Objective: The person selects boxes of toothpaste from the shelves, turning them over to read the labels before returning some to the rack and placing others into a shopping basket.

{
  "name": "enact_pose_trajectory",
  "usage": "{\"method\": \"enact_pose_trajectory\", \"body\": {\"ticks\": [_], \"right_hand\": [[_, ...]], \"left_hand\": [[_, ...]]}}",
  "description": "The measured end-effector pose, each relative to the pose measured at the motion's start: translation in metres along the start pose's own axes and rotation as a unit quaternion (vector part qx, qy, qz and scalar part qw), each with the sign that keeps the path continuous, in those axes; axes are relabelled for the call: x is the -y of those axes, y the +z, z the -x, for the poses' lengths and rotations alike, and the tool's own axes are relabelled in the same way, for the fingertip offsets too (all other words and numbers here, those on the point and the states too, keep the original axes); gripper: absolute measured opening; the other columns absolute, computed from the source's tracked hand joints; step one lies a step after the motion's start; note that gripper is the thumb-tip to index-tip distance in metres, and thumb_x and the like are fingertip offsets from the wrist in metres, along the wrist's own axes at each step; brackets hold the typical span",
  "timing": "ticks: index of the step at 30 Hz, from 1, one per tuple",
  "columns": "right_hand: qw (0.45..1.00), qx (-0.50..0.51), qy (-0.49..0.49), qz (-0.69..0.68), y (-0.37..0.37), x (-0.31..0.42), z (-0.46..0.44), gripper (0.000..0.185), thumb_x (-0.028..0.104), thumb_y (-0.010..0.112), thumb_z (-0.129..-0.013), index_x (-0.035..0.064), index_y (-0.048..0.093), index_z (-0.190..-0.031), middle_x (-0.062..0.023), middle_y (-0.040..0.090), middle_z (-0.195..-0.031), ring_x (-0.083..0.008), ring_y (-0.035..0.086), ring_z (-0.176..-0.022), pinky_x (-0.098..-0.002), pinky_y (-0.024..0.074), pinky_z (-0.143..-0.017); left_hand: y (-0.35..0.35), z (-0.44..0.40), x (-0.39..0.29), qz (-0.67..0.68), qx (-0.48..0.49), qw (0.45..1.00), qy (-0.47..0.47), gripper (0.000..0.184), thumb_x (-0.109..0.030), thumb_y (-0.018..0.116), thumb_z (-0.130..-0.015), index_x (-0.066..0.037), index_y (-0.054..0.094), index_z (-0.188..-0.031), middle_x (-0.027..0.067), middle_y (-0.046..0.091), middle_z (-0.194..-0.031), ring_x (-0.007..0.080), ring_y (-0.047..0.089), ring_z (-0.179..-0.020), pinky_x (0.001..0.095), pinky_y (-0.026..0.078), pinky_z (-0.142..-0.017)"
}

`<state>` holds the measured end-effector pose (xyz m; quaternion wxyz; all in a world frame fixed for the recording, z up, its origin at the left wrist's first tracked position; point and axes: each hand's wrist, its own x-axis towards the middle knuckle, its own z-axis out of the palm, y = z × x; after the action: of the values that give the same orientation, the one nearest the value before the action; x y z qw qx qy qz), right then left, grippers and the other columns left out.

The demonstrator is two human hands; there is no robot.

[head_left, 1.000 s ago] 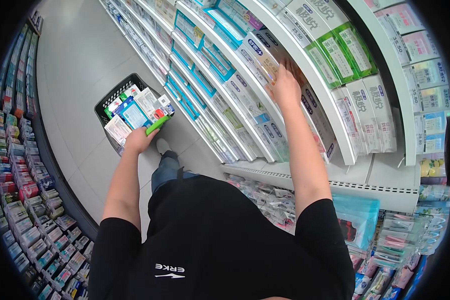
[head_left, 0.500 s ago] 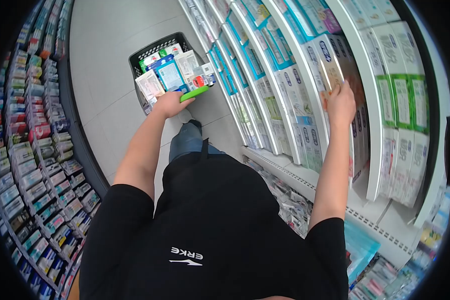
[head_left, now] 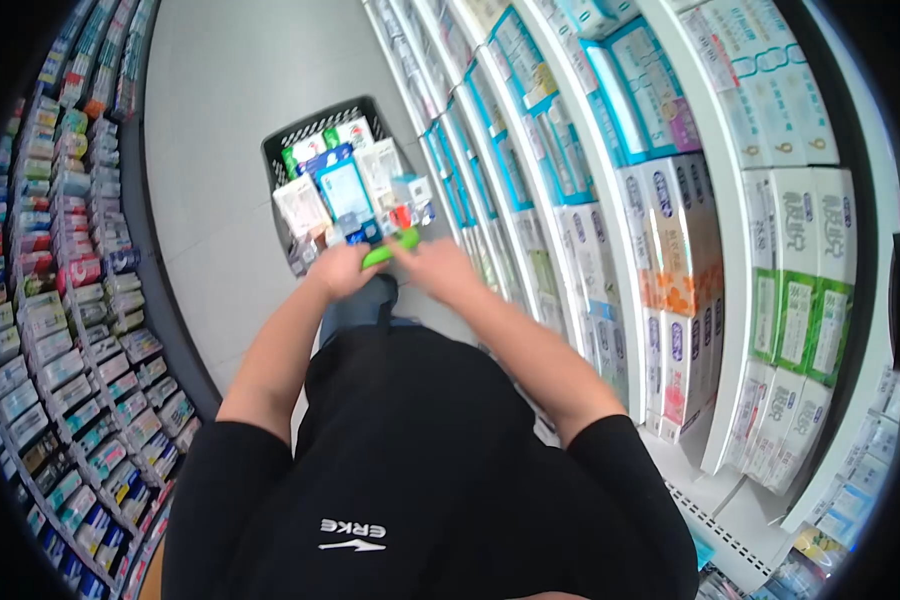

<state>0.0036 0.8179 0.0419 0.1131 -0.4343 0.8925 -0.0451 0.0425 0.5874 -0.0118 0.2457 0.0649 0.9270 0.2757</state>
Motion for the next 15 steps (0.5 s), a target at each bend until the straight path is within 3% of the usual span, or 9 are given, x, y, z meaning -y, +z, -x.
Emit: {"method": "enact_pose_trajectory", "body": {"ticks": [1, 2, 3, 9, 15], "right_hand": [[1.000, 0.008, -0.019, 0.014, 0.020, 0.001, -0.016, 0.039, 0.019, 0.062, -0.089, 0.0142, 0.060, -0.127, -0.0090, 0.064, -0.072, -0.0299, 0.066, -0.065, -0.0447, 0.0513, -0.060], [1.000, -0.015, -0.019, -0.016, 0.053, -0.002, -0.050, 0.014, 0.022, 0.059, -0.090, 0.0125, 0.064, -0.098, -0.0071, 0.064, -0.064, -0.0288, 0.067, -0.057, -0.0451, 0.0505, -0.051], [0.999, -0.007, -0.040, -0.006, 0.047, -0.005, -0.058, 0.015, 0.023, 0.057, -0.089, 0.0118, 0.058, -0.080, -0.0070, 0.065, -0.062, -0.0281, 0.069, -0.056, -0.0459, 0.0505, -0.047], [0.998, 0.043, -0.035, -0.006, 0.032, -0.009, -0.080, 0.015, 0.023, 0.058, -0.090, 0.0104, 0.063, -0.084, -0.0084, 0.070, -0.067, -0.0258, 0.072, -0.063, -0.0424, 0.0541, -0.055], [0.999, -0.016, -0.037, -0.009, 0.043, -0.022, -0.110, 0.013, 0.021, 0.060, -0.086, 0.0094, 0.059, -0.082, -0.0082, 0.066, -0.061, -0.0279, 0.068, -0.053, -0.0434, 0.0506, -0.046]], "left_hand": [[0.004, 0.006, 0.003, -0.012, 0.002, 1.000, -0.007, 0.044, -0.049, 0.061, -0.093, -0.005, 0.066, -0.092, 0.0230, 0.070, -0.085, 0.0437, 0.068, -0.085, 0.0533, 0.053, -0.077], [-0.003, -0.002, 0.002, -0.023, 0.000, 1.000, -0.011, 0.043, -0.049, 0.062, -0.093, -0.006, 0.065, -0.093, 0.0227, 0.070, -0.085, 0.0438, 0.068, -0.085, 0.0538, 0.053, -0.077], [-0.008, -0.001, 0.000, -0.017, 0.006, 1.000, -0.010, 0.042, -0.049, 0.061, -0.093, -0.007, 0.065, -0.094, 0.0231, 0.070, -0.086, 0.0439, 0.068, -0.084, 0.0543, 0.053, -0.077], [-0.026, -0.015, 0.009, -0.012, 0.023, 1.000, 0.001, 0.041, -0.049, 0.061, -0.094, -0.008, 0.063, -0.097, 0.0232, 0.070, -0.086, 0.0438, 0.068, -0.082, 0.0546, 0.053, -0.075], [-0.039, -0.039, 0.035, -0.035, 0.008, 0.999, 0.017, 0.041, -0.049, 0.060, -0.094, -0.008, 0.062, -0.096, 0.0212, 0.070, -0.084, 0.0424, 0.068, -0.081, 0.0540, 0.053, -0.074]]}}
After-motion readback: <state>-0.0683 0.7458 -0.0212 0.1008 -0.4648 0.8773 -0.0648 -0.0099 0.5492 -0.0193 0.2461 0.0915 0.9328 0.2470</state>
